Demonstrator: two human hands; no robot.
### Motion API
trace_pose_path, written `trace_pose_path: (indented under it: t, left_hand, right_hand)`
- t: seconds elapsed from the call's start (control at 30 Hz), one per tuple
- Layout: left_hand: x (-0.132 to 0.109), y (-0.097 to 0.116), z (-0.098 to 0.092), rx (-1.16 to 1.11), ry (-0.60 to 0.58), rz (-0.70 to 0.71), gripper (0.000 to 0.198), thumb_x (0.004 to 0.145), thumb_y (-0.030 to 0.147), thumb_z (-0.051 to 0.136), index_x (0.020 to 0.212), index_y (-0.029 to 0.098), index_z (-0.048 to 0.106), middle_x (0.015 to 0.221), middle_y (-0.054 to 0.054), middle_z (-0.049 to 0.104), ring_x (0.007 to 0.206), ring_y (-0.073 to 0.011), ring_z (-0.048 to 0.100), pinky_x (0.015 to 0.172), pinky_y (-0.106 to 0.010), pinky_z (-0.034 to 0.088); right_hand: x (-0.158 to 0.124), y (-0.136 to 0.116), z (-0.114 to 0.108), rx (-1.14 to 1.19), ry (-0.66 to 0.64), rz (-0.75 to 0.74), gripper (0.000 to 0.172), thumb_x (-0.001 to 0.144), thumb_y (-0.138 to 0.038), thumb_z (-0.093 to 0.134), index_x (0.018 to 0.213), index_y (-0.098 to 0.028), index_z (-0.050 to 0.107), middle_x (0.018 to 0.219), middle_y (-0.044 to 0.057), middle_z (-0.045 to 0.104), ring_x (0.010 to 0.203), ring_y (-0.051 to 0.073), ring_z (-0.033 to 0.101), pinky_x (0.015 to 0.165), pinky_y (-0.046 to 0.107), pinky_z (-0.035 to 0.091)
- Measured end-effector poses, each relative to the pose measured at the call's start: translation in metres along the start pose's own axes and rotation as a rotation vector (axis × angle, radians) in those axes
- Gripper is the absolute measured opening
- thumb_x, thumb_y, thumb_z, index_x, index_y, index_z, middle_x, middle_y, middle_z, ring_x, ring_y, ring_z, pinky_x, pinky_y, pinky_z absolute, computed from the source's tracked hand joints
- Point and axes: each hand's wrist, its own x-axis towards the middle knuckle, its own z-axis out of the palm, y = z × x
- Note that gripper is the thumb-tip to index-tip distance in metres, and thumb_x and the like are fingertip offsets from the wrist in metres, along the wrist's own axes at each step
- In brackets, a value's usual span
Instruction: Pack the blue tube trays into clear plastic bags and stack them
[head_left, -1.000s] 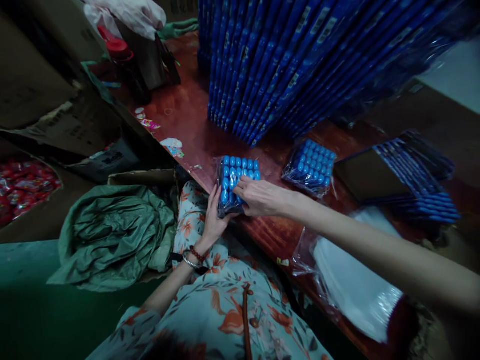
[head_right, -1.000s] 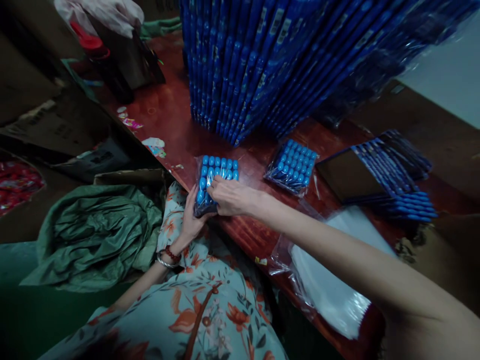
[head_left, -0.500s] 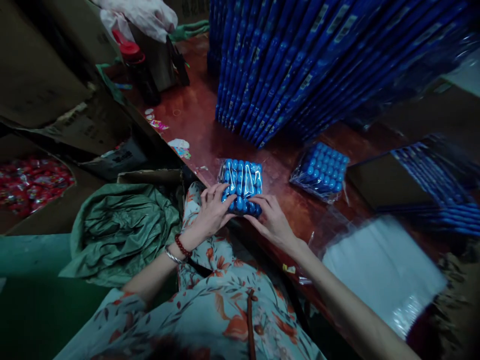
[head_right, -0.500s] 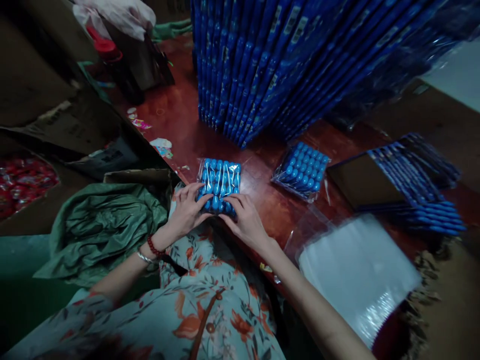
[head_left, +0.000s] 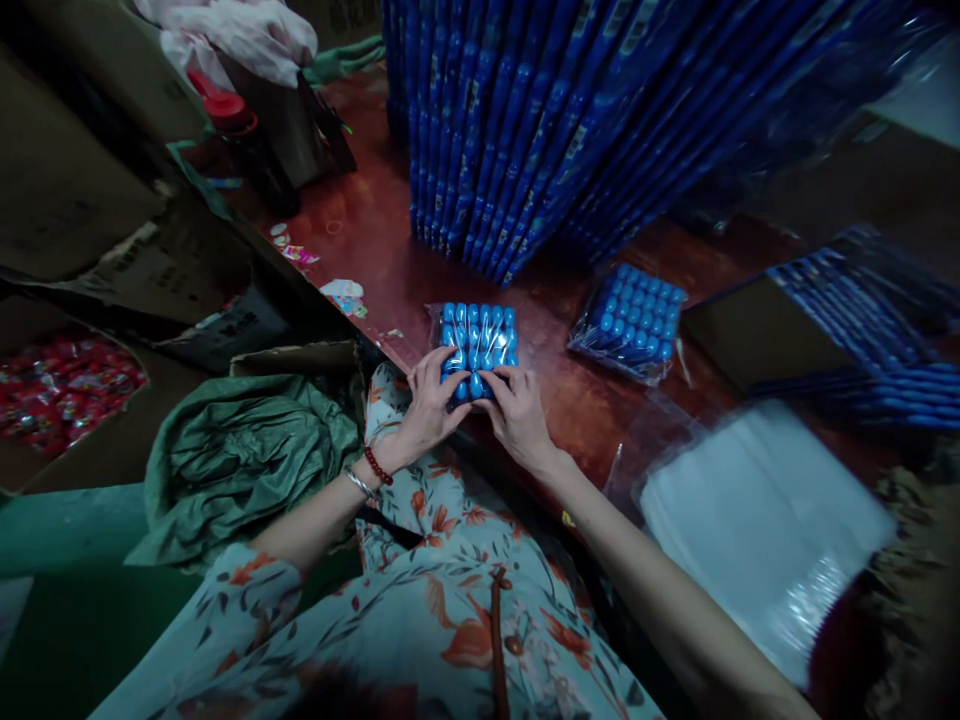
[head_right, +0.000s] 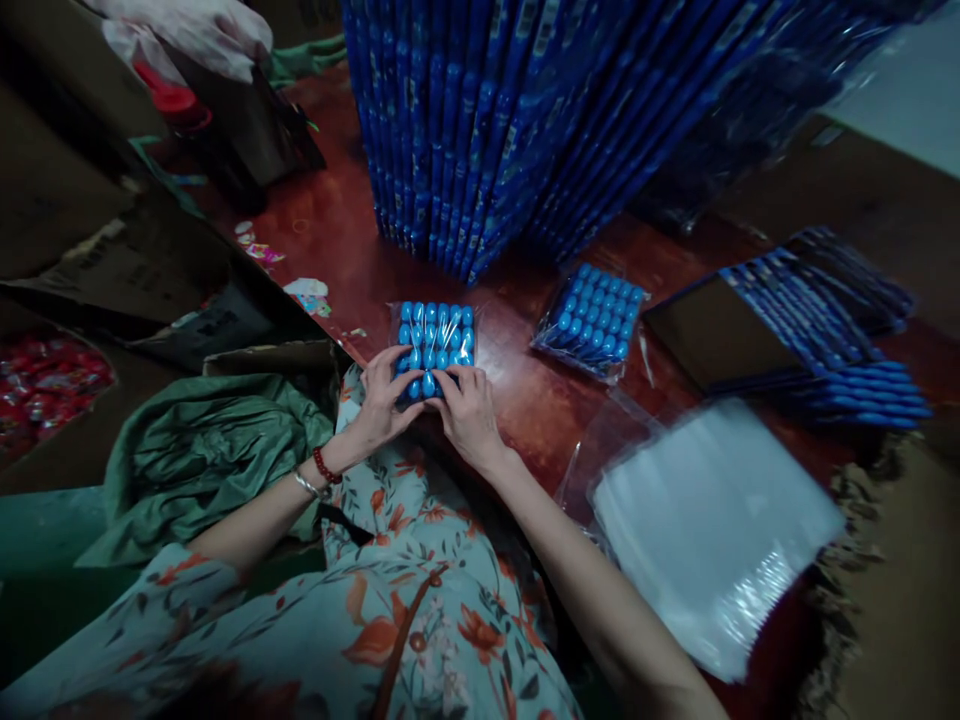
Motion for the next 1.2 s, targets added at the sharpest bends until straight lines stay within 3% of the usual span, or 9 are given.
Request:
trace_pose_path:
  t: [0.17, 0.5, 0.67, 0.73, 0.83, 0.9, 0.97, 1.1, 1.2]
  left_hand:
    - [0.005, -0.009, 0.002, -0.037, 0.041, 0.090, 0.034, 0.079, 0.036, 0.061, 0.110, 0.020, 0.060, 0.138, -0.015, 0.041, 0.134, -0.0302, 0.030, 0.108, -0.049, 0.024]
    - [0.000, -0.016, 0.002, -0.091, 0.083, 0.279, 0.033, 0.081, 0.040, 0.062, 0.105, 0.018, 0.059, 0.129, -0.016, 0.049, 0.131, -0.0298, 0.036, 0.107, -0.050, 0.030]
    - [-0.016, -0.013, 0.002, -0.055, 0.015, 0.267, 0.056, 0.080, 0.044, 0.063, 0.128, 0.022, 0.044, 0.134, -0.016, 0.047, 0.133, -0.0300, 0.035, 0.109, -0.051, 0.027]
    - [-0.024, -0.010, 0.001, -0.109, 0.070, 0.172, 0.070, 0.079, 0.045, 0.065, 0.137, 0.024, 0.032, 0.140, -0.016, 0.040, 0.136, -0.0302, 0.032, 0.111, -0.052, 0.025]
    - [-0.030, -0.003, 0.001, -0.305, 0.230, -0.181, 0.079, 0.081, 0.045, 0.062, 0.144, 0.026, 0.019, 0.150, -0.014, 0.026, 0.140, -0.0287, 0.024, 0.113, -0.049, 0.024]
    - [-0.031, 0.002, 0.002, -0.506, 0.270, -0.449, 0.077, 0.085, 0.045, 0.056, 0.146, 0.027, 0.013, 0.153, -0.012, 0.021, 0.141, -0.0273, 0.022, 0.112, -0.047, 0.027]
    - [-0.031, 0.005, 0.006, -0.687, 0.236, -0.620, 0.073, 0.087, 0.048, 0.051, 0.147, 0.028, 0.013, 0.153, -0.011, 0.023, 0.140, -0.0261, 0.025, 0.110, -0.045, 0.031]
    - [-0.029, 0.011, 0.017, -0.671, 0.137, -0.641, 0.066, 0.087, 0.048, 0.050, 0.143, 0.023, 0.028, 0.150, -0.011, 0.029, 0.140, -0.0243, 0.026, 0.115, -0.042, 0.022]
    - [-0.029, 0.014, 0.024, -0.578, 0.125, -0.610, 0.063, 0.088, 0.047, 0.048, 0.143, 0.023, 0.030, 0.152, -0.009, 0.027, 0.142, -0.0235, 0.020, 0.117, -0.042, 0.013]
  right_hand:
    - [0.004, -0.002, 0.001, -0.106, -0.072, -0.017, 0.040, 0.094, -0.030, 0.039, 0.122, -0.006, 0.052, 0.112, 0.019, 0.052, 0.100, 0.029, 0.042, 0.085, 0.043, 0.043]
    - [-0.009, -0.005, 0.000, -0.038, -0.090, -0.026, 0.038, 0.093, -0.031, 0.040, 0.123, -0.010, 0.051, 0.111, 0.019, 0.053, 0.103, 0.029, 0.044, 0.086, 0.045, 0.042]
    - [-0.017, -0.003, -0.010, 0.123, -0.050, -0.057, 0.039, 0.091, -0.033, 0.049, 0.126, -0.016, 0.049, 0.113, 0.015, 0.053, 0.104, 0.027, 0.048, 0.088, 0.043, 0.045]
    - [-0.020, -0.001, -0.015, 0.221, 0.032, 0.027, 0.039, 0.091, -0.032, 0.048, 0.129, -0.020, 0.046, 0.113, 0.012, 0.053, 0.105, 0.025, 0.049, 0.090, 0.043, 0.045]
    - [-0.017, -0.002, -0.018, 0.277, 0.187, 0.273, 0.046, 0.090, -0.036, 0.050, 0.134, -0.024, 0.040, 0.121, 0.011, 0.051, 0.113, 0.025, 0.047, 0.097, 0.049, 0.040]
    - [-0.010, -0.005, -0.016, 0.287, 0.184, 0.385, 0.067, 0.084, -0.046, 0.057, 0.141, -0.023, 0.030, 0.135, 0.013, 0.042, 0.125, 0.029, 0.038, 0.103, 0.053, 0.033]
    - [-0.001, -0.007, -0.011, 0.338, 0.101, 0.457, 0.091, 0.076, -0.053, 0.063, 0.147, -0.021, 0.016, 0.148, 0.016, 0.027, 0.136, 0.031, 0.025, 0.109, 0.055, 0.025]
    - [0.013, -0.007, 0.003, 0.555, -0.070, 0.551, 0.107, 0.072, -0.054, 0.066, 0.149, -0.018, 0.001, 0.153, 0.017, 0.018, 0.140, 0.031, 0.019, 0.112, 0.052, 0.022]
    - [0.015, -0.005, 0.010, 0.628, -0.073, 0.521, 0.108, 0.073, -0.051, 0.066, 0.149, -0.021, -0.003, 0.154, 0.015, 0.018, 0.140, 0.029, 0.021, 0.112, 0.051, 0.022]
